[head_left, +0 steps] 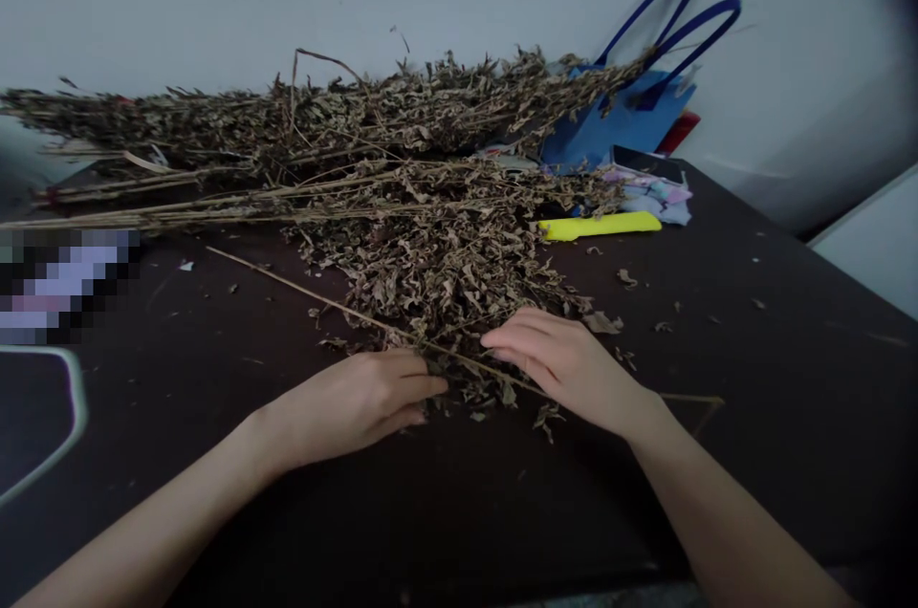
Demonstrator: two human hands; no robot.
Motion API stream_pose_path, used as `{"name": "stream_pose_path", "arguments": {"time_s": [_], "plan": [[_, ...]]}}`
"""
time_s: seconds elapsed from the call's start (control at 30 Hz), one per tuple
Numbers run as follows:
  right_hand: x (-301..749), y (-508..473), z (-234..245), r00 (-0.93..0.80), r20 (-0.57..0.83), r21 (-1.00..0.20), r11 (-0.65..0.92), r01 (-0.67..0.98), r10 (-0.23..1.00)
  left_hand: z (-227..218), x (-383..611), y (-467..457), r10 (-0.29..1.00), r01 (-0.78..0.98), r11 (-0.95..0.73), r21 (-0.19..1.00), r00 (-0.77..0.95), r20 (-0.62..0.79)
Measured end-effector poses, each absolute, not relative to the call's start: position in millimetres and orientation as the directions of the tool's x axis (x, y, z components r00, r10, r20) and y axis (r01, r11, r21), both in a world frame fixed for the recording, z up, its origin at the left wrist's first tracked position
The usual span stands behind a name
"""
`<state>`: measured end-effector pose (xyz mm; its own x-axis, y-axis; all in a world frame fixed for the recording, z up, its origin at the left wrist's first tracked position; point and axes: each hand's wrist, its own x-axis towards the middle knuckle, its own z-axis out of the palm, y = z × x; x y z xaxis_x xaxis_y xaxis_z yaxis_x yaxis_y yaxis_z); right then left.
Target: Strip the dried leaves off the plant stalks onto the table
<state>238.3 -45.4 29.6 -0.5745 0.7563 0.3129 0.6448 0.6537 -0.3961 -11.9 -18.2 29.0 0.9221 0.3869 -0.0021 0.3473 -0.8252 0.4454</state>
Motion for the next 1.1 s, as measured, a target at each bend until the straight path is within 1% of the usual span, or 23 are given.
{"name": "stream_pose_path", "arguments": {"time_s": [0.1, 0.27, 0.43, 0.57, 0.67, 0.9, 1.0, 1.1], "plan": [[236.4, -46.2, 26.2, -0.567, 0.266, -0.37, 0.626, 0.687, 0.78, 28.2, -11.8, -19.7, 0.408, 0.356, -0.814, 0.458, 0.913, 0.016], [235.1, -46.4, 20.5, -0.529, 0.158, -0.336, 0.549, 0.765, 0.834, 28.9, -10.5, -20.2, 0.45, 0.394, -0.815, 0.426, 0.892, 0.035], [230.6, -48.0, 11.0, -0.531, 0.053, -0.262, 0.525, 0.81, 0.846, 26.3, -6.5, -23.9, 0.416, 0.359, -0.841, 0.406, 0.907, 0.06], [227.8, -48.7, 7.3, -0.534, 0.025, -0.224, 0.525, 0.821, 0.845, 23.2, -4.8, -25.7, 0.404, 0.359, -0.855, 0.375, 0.913, 0.048], [227.9, -48.5, 10.8, -0.548, 0.068, -0.253, 0.546, 0.798, 0.833, 22.3, -4.7, -25.9, 0.408, 0.372, -0.86, 0.35, 0.912, 0.033], [236.7, -47.1, 30.2, -0.474, 0.271, -0.347, 0.545, 0.764, 0.838, 23.3, -4.1, -24.8, 0.437, 0.406, -0.856, 0.32, 0.899, 0.031], [240.9, -46.6, 34.4, -0.434, 0.322, -0.363, 0.533, 0.764, 0.841, 23.5, -3.8, -23.9, 0.484, 0.444, -0.834, 0.329, 0.874, 0.048], [242.1, -46.6, 34.8, -0.41, 0.354, -0.344, 0.525, 0.779, 0.841, 21.9, -4.0, -23.7, 0.555, 0.493, -0.792, 0.359, 0.827, 0.091]]}}
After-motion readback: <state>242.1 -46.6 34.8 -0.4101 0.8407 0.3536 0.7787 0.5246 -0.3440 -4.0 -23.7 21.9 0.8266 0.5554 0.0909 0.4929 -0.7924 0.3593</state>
